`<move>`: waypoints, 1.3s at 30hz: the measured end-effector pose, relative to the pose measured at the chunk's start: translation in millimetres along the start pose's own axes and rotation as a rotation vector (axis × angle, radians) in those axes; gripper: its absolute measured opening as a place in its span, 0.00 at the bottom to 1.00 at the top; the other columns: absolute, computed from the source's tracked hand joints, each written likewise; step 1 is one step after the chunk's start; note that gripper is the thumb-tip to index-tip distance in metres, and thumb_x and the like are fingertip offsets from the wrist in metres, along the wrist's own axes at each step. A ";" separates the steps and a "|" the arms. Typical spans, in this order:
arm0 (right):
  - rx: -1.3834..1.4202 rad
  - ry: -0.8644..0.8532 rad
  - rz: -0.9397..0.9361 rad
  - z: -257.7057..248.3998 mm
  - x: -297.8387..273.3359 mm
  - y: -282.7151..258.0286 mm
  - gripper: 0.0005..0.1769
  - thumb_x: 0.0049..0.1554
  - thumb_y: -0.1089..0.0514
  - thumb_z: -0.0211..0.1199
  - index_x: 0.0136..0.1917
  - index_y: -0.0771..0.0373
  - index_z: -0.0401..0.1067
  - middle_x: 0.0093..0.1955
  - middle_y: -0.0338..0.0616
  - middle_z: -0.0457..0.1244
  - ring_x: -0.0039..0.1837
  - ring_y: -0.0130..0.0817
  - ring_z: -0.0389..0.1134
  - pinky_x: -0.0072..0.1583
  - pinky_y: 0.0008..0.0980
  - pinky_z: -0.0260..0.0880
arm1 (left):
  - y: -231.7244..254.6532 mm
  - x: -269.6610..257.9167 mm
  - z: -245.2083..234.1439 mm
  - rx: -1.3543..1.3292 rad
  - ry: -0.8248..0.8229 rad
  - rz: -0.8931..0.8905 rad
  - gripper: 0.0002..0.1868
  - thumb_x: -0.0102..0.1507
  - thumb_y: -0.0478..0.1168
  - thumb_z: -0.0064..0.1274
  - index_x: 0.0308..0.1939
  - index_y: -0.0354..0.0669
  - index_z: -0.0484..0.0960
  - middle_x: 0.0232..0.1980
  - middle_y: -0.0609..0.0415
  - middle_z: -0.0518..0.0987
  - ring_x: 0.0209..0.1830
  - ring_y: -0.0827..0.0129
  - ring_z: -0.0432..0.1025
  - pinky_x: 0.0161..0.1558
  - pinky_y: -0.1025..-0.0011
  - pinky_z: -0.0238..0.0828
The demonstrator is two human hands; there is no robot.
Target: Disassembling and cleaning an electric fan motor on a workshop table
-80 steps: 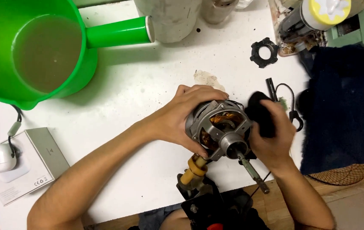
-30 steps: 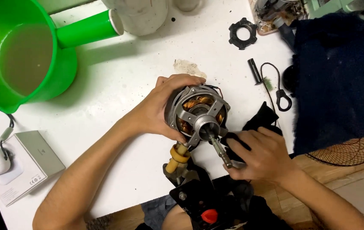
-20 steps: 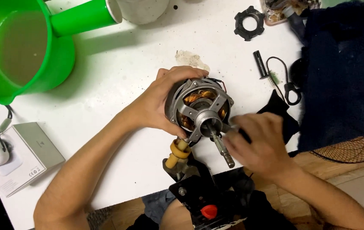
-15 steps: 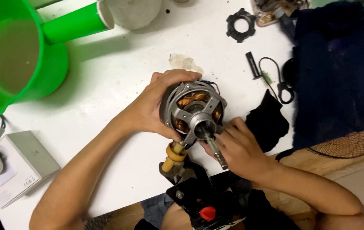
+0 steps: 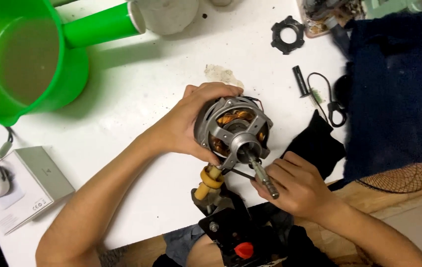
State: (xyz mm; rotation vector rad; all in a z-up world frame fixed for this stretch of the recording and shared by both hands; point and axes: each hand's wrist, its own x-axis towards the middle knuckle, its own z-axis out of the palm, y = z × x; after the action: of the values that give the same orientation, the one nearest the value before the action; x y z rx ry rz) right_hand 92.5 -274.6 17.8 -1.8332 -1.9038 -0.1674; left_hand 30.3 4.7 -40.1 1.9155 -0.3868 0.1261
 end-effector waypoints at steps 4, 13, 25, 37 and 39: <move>0.040 -0.028 0.163 6.4 -13.0 5.0 0.14 0.59 0.58 0.67 0.35 0.63 0.66 0.33 0.38 0.60 0.33 0.38 0.58 0.40 0.38 0.59 | -5.8 -2.0 -0.4 0.032 -0.028 0.031 0.61 0.47 0.76 0.60 0.76 0.55 0.57 0.78 0.55 0.66 0.80 0.60 0.59 0.76 0.61 0.45; -0.413 -0.031 0.125 25.3 -1.5 -4.7 0.08 0.62 0.53 0.69 0.42 0.54 0.74 0.36 0.38 0.62 0.35 0.38 0.60 0.43 0.34 0.62 | 8.2 -6.6 -16.9 -0.050 -0.093 -0.010 0.60 0.48 0.64 0.73 0.78 0.61 0.55 0.80 0.56 0.64 0.83 0.59 0.57 0.75 0.54 0.37; -0.167 -0.098 0.453 3.2 -19.0 12.1 0.12 0.60 0.55 0.70 0.50 0.65 0.74 0.42 0.48 0.65 0.43 0.46 0.65 0.49 0.43 0.62 | 45.1 -29.0 -37.4 0.510 0.136 0.040 0.60 0.43 0.84 0.58 0.69 0.54 0.69 0.64 0.60 0.77 0.49 0.62 0.62 0.49 0.62 0.51; -0.380 -0.301 0.434 -6.5 -43.1 9.7 0.33 0.52 0.37 0.69 0.66 0.53 0.71 0.65 0.46 0.63 0.67 0.47 0.64 0.63 0.48 0.61 | 65.1 -29.3 -20.3 0.804 0.193 -0.241 0.57 0.44 0.88 0.56 0.58 0.46 0.76 0.44 0.49 0.83 0.41 0.47 0.69 0.43 0.53 0.54; -0.372 -0.291 0.447 -13.1 -39.8 7.3 0.38 0.50 0.36 0.70 0.69 0.54 0.70 0.67 0.48 0.62 0.69 0.49 0.63 0.66 0.49 0.60 | 65.1 -28.0 -17.7 0.829 0.206 -0.263 0.57 0.43 0.89 0.55 0.57 0.48 0.77 0.45 0.50 0.84 0.43 0.47 0.70 0.44 0.52 0.55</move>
State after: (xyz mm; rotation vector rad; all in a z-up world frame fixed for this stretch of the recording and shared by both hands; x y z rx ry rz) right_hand 102.1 -315.4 10.7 -2.6091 -1.6630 -0.1109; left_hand -15.5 5.7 16.7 2.7138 0.0901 0.3464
